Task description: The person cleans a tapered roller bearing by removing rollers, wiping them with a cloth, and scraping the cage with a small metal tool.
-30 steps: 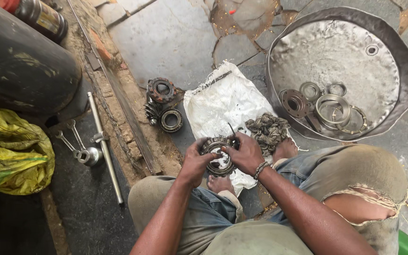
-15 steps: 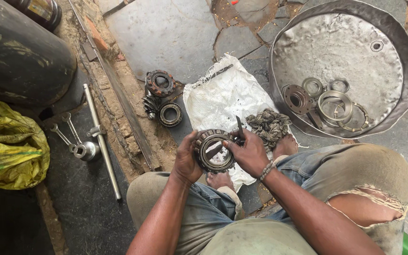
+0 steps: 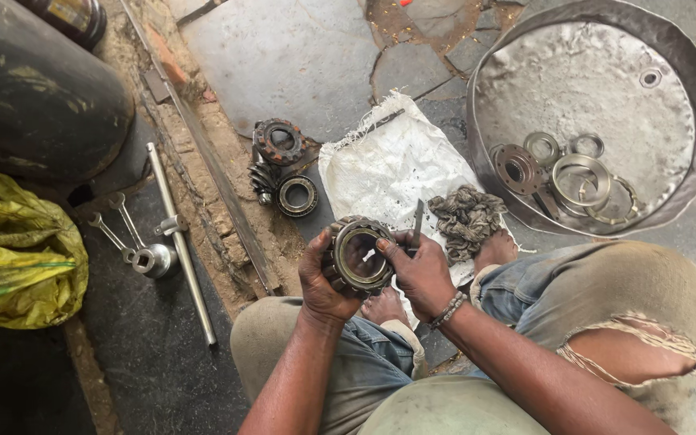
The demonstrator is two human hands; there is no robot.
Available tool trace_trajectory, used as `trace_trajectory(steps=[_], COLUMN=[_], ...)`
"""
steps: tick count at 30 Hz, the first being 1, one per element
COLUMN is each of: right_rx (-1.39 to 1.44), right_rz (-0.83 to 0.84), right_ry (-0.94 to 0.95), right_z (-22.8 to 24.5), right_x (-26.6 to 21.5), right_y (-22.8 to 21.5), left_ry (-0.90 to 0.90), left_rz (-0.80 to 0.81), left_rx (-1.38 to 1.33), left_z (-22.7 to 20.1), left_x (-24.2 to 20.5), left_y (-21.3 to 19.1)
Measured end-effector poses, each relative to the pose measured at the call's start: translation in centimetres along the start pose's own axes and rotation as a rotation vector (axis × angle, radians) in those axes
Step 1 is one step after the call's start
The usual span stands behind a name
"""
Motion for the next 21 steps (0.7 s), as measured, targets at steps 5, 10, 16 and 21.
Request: trace_trajectory(steps=[5,10,16,21], right_rx=[0.01,-0.167,-0.363,-0.475], right_rz=[0.012,-0.098,-0.081,0.087], right_ry=[0.037,0.006,-0.098,0.053], right_z=[0.7,2.1,2.8,3.5], right_x=[-0.2,-0.3,-0.8,-1.2], right_y=[0.2,-0.4,-0.7,-1.5], left_ry=[0.011,0.004,-0.007,0.003], left_rz=[0.022,0.077,0.079,-0.018], left_rx=[-0.048,-0.02,-0.013,-0.058], left_z=[-0.4,-0.2,0.0,0.0], left_x=[0.1,0.1,0.0,0.1], left_y=[0.0,0.3,0.5,-0.2])
Point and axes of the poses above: each hand's wrist, its own x-axis towards the middle knuckle, its own y-axis out of the palm, z = x × y, the point moved 4 cm from there along x, towards the middle knuckle, and after that the axes turned 3 degrees about y, right-handed, at the moved point
